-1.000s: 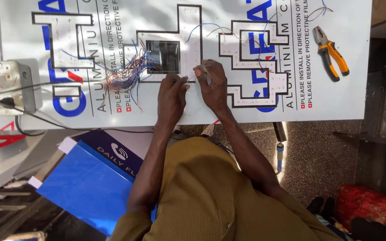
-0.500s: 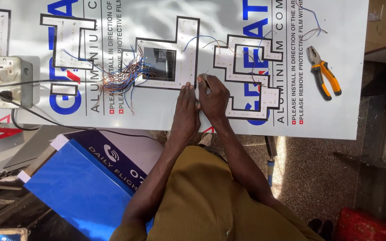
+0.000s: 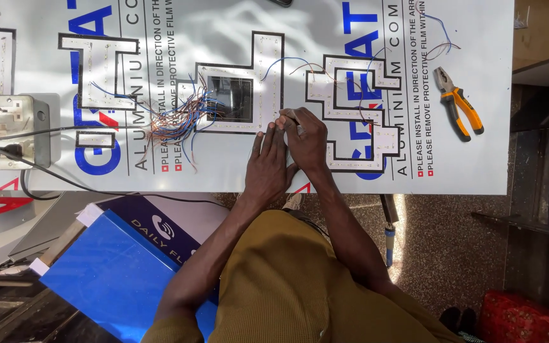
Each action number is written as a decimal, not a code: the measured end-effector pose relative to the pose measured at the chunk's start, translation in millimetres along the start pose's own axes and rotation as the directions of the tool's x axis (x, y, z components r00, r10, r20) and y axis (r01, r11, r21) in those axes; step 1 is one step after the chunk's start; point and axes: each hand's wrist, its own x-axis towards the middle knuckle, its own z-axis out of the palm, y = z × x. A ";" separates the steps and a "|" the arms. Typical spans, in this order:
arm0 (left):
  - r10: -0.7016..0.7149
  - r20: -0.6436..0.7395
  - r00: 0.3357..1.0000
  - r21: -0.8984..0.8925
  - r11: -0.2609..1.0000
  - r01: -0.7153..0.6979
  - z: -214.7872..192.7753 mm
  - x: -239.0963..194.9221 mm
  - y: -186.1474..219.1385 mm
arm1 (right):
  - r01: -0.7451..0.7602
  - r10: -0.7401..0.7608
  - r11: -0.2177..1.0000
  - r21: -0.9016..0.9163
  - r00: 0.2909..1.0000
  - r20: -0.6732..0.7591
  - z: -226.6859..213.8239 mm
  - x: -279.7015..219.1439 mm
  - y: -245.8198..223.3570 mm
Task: Soldering electrical wire connections for a sign assembly on a workbench.
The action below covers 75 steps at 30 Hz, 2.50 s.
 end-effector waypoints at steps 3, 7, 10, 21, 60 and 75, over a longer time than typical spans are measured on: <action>-0.009 -0.017 1.000 -0.030 1.000 0.008 -12.6 2.6 5.9 | 0.002 -0.002 1.000 -0.011 1.000 0.008 3.0 2.8 -3.3; 0.049 -0.015 0.999 -0.085 0.995 -0.050 -17.2 5.6 1.4 | -0.047 0.044 0.996 -0.079 0.998 -0.036 4.7 8.9 -18.8; 0.025 0.025 0.999 -0.139 0.990 -0.021 -22.0 2.5 2.7 | -0.016 0.014 1.000 -0.020 0.996 -0.089 -1.0 9.6 -32.0; -0.033 0.130 0.991 -0.278 0.958 0.068 -39.9 9.8 -0.7 | -0.028 0.037 0.998 0.060 0.985 -0.170 -100.7 16.6 -40.4; -0.444 -0.235 0.864 -0.695 0.698 0.170 -107.6 -24.2 -13.9 | 0.090 -0.102 0.979 0.181 0.993 0.061 -32.0 -54.4 -55.9; -0.536 -0.162 0.828 -0.826 0.533 0.183 -148.4 -55.9 -144.6 | -0.063 -0.075 0.943 0.327 0.916 0.393 122.8 -21.6 -98.0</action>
